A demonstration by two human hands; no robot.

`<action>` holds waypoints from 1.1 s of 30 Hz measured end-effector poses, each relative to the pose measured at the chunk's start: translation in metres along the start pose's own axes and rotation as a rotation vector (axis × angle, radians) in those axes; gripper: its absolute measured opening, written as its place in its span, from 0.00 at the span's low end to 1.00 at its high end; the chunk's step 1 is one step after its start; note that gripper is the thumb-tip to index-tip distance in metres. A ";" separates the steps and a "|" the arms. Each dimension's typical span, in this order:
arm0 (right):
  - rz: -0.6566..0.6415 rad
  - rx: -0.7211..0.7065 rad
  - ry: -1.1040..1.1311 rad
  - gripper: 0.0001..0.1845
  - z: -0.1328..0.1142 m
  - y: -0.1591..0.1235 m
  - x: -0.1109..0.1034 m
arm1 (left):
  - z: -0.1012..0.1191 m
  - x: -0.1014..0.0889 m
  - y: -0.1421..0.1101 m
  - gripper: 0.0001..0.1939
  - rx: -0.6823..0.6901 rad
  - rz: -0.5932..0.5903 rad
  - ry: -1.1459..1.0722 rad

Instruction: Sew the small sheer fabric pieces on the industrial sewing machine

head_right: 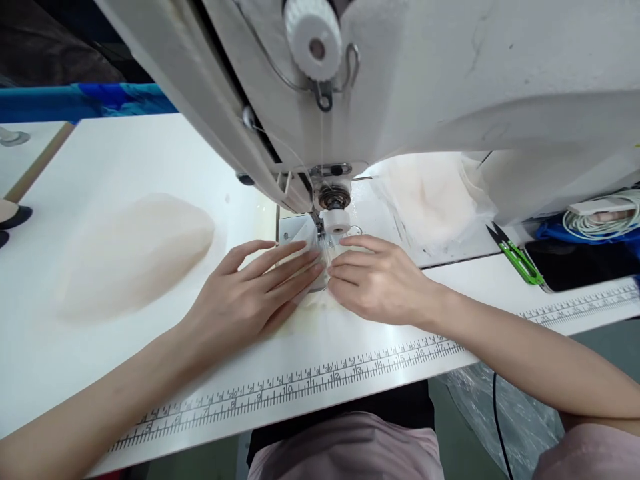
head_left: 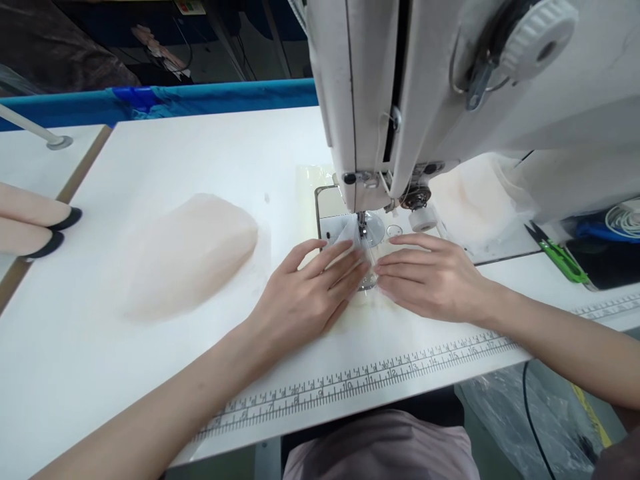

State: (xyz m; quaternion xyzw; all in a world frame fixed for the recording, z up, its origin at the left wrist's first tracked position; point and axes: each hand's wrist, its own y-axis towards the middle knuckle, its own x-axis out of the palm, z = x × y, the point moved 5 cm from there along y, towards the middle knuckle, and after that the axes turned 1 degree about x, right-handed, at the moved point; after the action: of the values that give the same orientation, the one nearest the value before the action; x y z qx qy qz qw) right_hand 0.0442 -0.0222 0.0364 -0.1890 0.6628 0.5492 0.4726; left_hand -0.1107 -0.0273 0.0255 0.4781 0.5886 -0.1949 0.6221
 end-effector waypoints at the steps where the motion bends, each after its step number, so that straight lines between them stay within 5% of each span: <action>1: 0.003 -0.004 -0.005 0.10 -0.001 0.001 0.000 | 0.001 0.000 -0.001 0.18 0.013 -0.009 0.003; 33: 0.034 0.080 -0.060 0.10 0.008 0.001 0.008 | -0.012 0.006 0.004 0.19 -0.076 0.003 -0.114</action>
State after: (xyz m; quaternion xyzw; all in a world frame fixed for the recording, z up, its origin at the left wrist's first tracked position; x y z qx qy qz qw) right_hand 0.0430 -0.0121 0.0307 -0.1423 0.6728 0.5356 0.4900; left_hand -0.1126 -0.0138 0.0231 0.4432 0.5582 -0.1984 0.6727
